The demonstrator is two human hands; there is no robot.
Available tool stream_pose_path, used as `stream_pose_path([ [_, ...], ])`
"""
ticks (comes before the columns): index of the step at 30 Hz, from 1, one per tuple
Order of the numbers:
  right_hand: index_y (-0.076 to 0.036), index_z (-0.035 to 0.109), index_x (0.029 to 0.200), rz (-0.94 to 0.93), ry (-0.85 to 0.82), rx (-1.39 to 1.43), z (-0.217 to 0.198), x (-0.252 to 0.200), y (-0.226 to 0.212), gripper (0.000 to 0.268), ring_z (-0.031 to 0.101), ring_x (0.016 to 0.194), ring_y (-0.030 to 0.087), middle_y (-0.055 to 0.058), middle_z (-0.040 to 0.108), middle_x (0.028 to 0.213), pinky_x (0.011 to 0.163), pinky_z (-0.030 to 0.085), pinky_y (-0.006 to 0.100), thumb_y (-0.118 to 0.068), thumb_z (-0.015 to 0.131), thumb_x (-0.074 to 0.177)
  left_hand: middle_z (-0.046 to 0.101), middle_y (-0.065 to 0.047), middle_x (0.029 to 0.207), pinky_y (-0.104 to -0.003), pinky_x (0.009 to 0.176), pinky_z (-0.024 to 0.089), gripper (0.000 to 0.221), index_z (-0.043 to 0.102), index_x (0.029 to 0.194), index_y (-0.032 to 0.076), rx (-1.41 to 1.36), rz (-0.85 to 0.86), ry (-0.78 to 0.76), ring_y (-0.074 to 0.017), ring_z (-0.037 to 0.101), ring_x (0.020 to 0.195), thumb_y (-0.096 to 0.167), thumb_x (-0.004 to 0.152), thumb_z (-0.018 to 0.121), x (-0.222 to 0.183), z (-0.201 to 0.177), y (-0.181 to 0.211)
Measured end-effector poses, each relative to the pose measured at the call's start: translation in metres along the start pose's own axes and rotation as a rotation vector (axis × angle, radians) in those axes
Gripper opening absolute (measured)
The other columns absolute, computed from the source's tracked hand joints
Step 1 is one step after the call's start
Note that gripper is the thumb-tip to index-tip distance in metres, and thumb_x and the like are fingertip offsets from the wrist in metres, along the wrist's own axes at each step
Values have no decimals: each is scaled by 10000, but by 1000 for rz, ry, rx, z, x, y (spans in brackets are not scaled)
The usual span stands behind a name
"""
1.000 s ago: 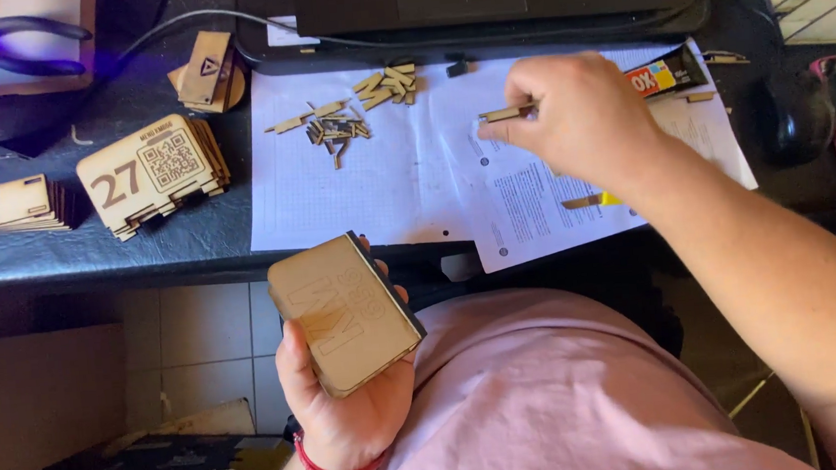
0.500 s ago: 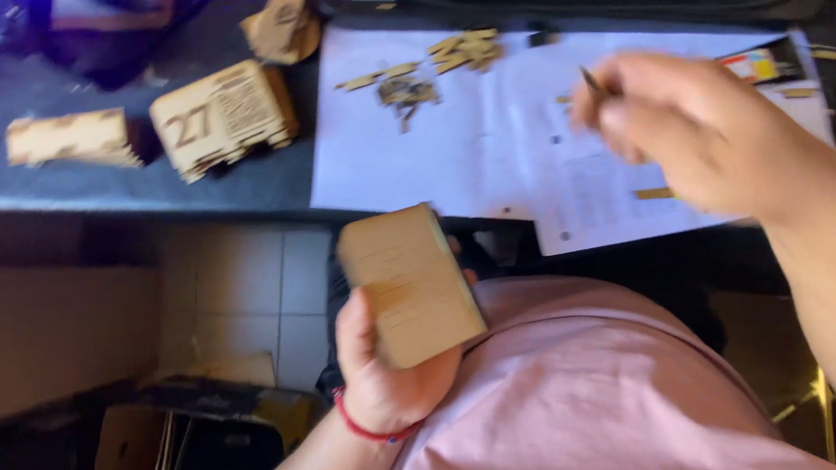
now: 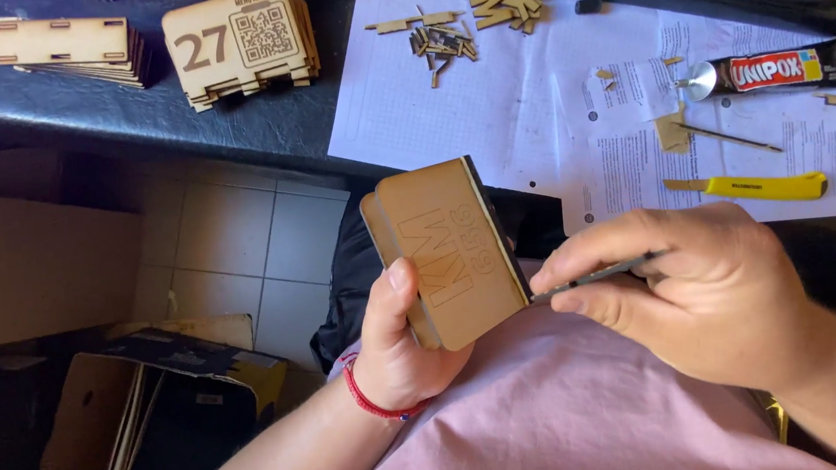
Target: Assembling a small laser-cut wooden box by applying glue to the joints and fitting the pieces together.
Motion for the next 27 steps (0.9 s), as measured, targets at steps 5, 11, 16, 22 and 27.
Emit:
stream_pose_path([
  [5, -97, 705, 855, -104, -32, -19, 4, 2, -3, 111, 787, 793, 87, 7, 788, 867, 784, 622, 199, -94, 779, 772, 592, -132, 1238, -435, 972, 485, 610, 472, 1385, 35, 33, -10, -25, -263, 584, 1114, 404, 944, 677, 0, 6, -1],
  [11, -83, 698, 816, -43, -16, -15, 4, 4, 2, 109, 745, 733, 92, 36, 772, 848, 688, 575, 190, -74, 792, 763, 605, -124, 1173, -406, 915, 499, 576, 497, 1335, 27, 61, 11, -6, -248, 597, 1057, 373, 927, 712, 1, 18, 3],
  [16, -49, 668, 810, -55, 12, -45, 3, 8, -3, 113, 730, 730, 105, 47, 756, 844, 697, 560, 199, -32, 778, 792, 599, -108, 1152, -390, 903, 492, 567, 497, 1317, 27, 111, 34, -27, -230, 591, 1049, 384, 932, 711, 1, 24, 6],
  [22, -35, 675, 881, -250, -173, -41, 2, 13, -16, 52, 749, 792, 169, 99, 731, 901, 733, 594, 253, -42, 688, 830, 613, -146, 1184, -421, 922, 518, 608, 496, 1346, -1, 18, -17, 11, -265, 614, 1070, 374, 924, 720, 1, 14, 1],
  [27, -146, 735, 878, -100, -407, -59, 2, 19, 8, 108, 682, 802, 105, 8, 675, 957, 707, 504, 221, -55, 708, 827, 597, -112, 1180, -401, 918, 500, 568, 506, 1334, 31, 49, -20, -30, -237, 595, 1066, 400, 943, 689, 3, 19, 1],
])
Point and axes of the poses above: each hand's wrist, its own x-axis towards the middle knuckle, its own z-axis out of the palm, y = z × x, the point moved 7 cm from there along x, towards the middle knuckle
